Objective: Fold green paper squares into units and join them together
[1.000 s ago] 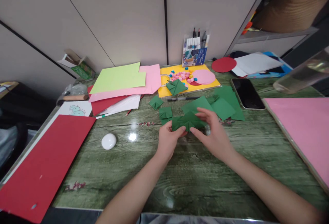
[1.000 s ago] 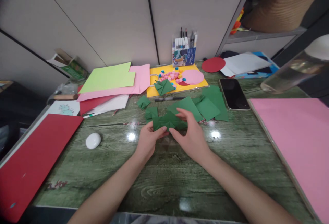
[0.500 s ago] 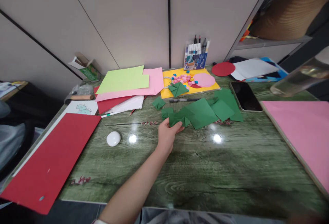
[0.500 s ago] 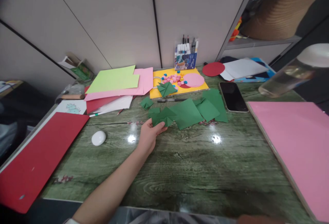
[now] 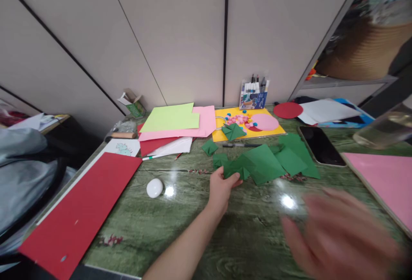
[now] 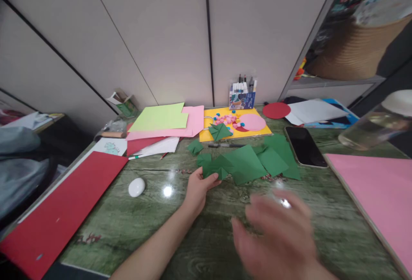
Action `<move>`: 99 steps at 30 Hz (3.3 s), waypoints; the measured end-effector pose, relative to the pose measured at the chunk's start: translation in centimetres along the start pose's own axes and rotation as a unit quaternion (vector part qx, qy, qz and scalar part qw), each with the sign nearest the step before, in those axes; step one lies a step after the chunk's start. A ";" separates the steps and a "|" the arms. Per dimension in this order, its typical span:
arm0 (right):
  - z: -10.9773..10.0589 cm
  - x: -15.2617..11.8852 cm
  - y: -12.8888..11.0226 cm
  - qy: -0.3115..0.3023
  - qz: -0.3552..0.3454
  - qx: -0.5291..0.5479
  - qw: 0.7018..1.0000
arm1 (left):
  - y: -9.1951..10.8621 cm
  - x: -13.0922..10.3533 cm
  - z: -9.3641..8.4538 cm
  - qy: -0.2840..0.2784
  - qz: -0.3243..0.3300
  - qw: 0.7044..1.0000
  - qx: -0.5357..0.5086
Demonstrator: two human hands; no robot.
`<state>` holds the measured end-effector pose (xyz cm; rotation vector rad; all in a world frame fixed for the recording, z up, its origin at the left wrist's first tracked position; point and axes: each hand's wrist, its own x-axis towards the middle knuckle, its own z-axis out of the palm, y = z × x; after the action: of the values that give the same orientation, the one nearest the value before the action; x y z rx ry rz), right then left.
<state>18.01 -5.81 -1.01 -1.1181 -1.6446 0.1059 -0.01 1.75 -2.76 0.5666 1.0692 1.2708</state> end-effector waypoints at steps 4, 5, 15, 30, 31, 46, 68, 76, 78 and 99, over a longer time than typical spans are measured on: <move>6.6 3.8 2.0 -0.060 0.189 0.115 0.973 | 0.3 -0.5 0.3 -0.031 -0.005 1.000 -0.001; 7.5 3.8 2.4 -0.089 0.258 0.169 0.947 | 0.4 -0.7 0.4 -0.039 -0.017 0.999 0.006; 8.3 3.1 4.1 -0.212 0.421 0.244 0.847 | 0.1 -0.8 0.6 -0.055 -0.004 0.997 0.055; 8.0 3.5 3.8 -0.234 0.396 0.214 0.861 | 0.6 -0.6 0.4 -0.061 -0.001 0.991 0.115; 8.0 3.6 3.7 -0.239 0.393 0.212 0.862 | 0.5 -0.5 0.3 -0.056 0.003 0.991 0.123; 7.7 3.8 3.6 -0.283 0.438 0.263 0.812 | 0.8 -0.3 0.2 -0.016 0.000 0.995 0.103; 7.8 4.0 3.8 -0.267 0.427 0.304 0.808 | 1.1 -0.6 0.2 -0.029 -0.034 0.998 0.048; 7.6 3.9 3.6 -0.226 0.456 0.382 0.771 | 0.8 -0.4 0.2 -0.034 -0.010 0.998 0.054; 7.8 3.7 3.6 -0.193 0.456 0.388 0.777 | 0.7 -0.3 0.1 -0.035 0.003 0.997 0.064; 6.9 3.9 3.5 -0.200 0.077 0.022 0.977 | 0.4 -0.2 -0.4 -0.046 0.057 0.992 0.104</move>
<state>14.75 1.98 -3.10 -1.2464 -1.8924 0.4935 -0.55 1.63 -2.50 0.8482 1.1115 1.2265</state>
